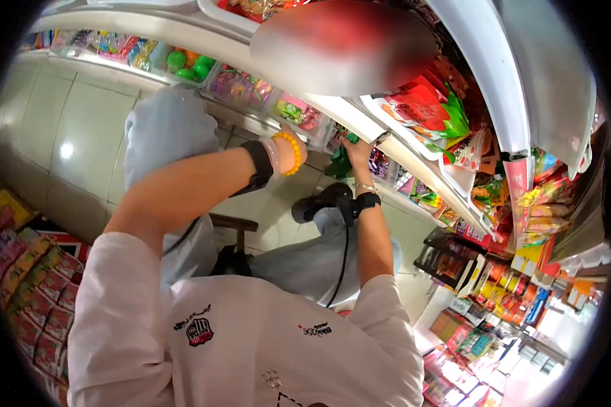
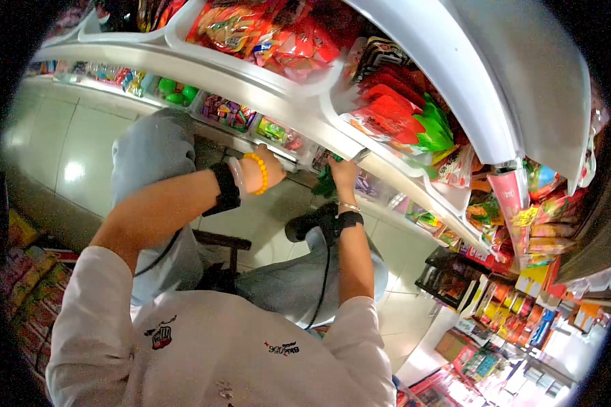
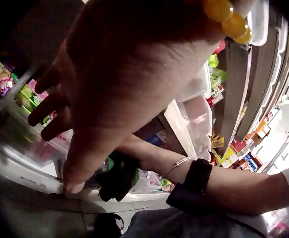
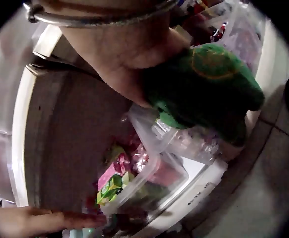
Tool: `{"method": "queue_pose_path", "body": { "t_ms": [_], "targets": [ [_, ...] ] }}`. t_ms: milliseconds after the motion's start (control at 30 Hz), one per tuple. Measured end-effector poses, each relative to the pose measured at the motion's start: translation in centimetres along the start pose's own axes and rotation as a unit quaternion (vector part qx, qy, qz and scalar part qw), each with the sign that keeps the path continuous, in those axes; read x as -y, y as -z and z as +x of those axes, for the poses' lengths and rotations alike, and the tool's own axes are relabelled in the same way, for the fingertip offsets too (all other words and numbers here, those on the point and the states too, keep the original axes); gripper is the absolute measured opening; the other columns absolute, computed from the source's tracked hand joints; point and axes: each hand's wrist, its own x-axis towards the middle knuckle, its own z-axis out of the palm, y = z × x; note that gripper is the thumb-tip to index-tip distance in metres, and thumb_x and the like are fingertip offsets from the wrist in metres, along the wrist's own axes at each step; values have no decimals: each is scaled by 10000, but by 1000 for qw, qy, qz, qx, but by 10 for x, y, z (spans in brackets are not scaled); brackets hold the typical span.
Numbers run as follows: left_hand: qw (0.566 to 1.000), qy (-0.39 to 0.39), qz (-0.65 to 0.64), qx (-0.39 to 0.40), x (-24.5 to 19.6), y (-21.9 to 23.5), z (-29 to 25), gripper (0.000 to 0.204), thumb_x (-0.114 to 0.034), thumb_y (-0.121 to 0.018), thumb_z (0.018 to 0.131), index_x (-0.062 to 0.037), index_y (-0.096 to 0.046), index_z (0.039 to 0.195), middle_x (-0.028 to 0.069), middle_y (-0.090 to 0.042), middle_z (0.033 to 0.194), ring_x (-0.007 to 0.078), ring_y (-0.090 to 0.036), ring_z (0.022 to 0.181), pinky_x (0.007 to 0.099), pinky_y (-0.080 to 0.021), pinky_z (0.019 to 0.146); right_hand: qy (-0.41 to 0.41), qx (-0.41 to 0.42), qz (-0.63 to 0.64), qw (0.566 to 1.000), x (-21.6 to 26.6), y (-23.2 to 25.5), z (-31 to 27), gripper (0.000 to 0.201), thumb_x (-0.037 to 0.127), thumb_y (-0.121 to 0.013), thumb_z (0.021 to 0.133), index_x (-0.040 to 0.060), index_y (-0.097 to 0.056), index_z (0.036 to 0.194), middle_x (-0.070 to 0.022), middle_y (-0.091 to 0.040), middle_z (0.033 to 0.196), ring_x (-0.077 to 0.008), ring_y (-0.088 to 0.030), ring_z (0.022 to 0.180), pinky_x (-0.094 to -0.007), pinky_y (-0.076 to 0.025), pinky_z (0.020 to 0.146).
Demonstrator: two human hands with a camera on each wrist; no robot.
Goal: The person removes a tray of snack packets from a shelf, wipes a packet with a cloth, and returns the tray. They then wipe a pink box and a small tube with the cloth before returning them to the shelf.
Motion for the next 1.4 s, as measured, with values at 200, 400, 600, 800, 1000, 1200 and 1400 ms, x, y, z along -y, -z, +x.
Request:
{"method": "queue_pose_path", "body": {
  "t_ms": [200,400,600,800,1000,1200,1400],
  "targets": [
    [999,-44,-13,11,1,3,-4,295,-212,-568,784,-84,-602,1047,58,-656,871,250,-613,843,410,-416,732,-46,116,47,991,41,36,-13,397,222,-670,721,-16,-575,1023,-176,-626,888,-270,-597,806,-345,-451,749],
    [994,-95,-48,-6,-4,25,-11,438,-354,-600,784,-24,-559,1069,107,-650,848,296,-616,840,440,-446,727,-76,161,237,955,117,96,-55,280,222,-614,827,4,-583,1000,-126,-626,891,-203,-582,845,-298,-431,787],
    [945,-228,-197,-125,-20,37,-11,465,-425,-630,740,29,-616,843,199,-626,790,377,-601,800,455,-480,679,-158,100,525,830,161,135,-80,302,175,-527,900,33,-474,1161,-75,-563,968,-135,-540,886,-258,-436,789],
    [936,-162,-265,-165,-22,37,-16,298,-282,-559,814,15,-576,829,210,-588,756,394,-571,752,472,-453,670,-296,44,644,704,144,129,-70,284,212,-547,894,62,-483,1127,-50,-553,979,-133,-534,877,-278,-453,765],
    [934,-59,-276,-218,-22,47,-20,281,-296,-532,829,-17,-569,833,200,-593,757,391,-570,752,479,-451,652,-420,64,681,597,134,90,-76,391,304,-631,834,79,-479,1116,-45,-538,1041,-166,-529,960,-357,-450,795],
    [932,-62,-252,-253,-15,37,-19,319,-320,-551,828,-3,-526,857,217,-571,770,403,-548,758,472,-431,658,-384,115,724,562,134,74,-83,330,227,-557,856,51,-458,1118,-75,-535,1043,-197,-547,941,-361,-462,801],
    [987,-34,-100,-122,-1,31,-26,321,-287,-540,830,-44,-545,1039,203,-506,1138,375,-480,1061,465,-427,839,-436,31,716,545,128,56,-88,227,87,-457,848,39,-458,1071,-79,-539,989,-207,-556,908,-382,-476,787]
  ]
}}
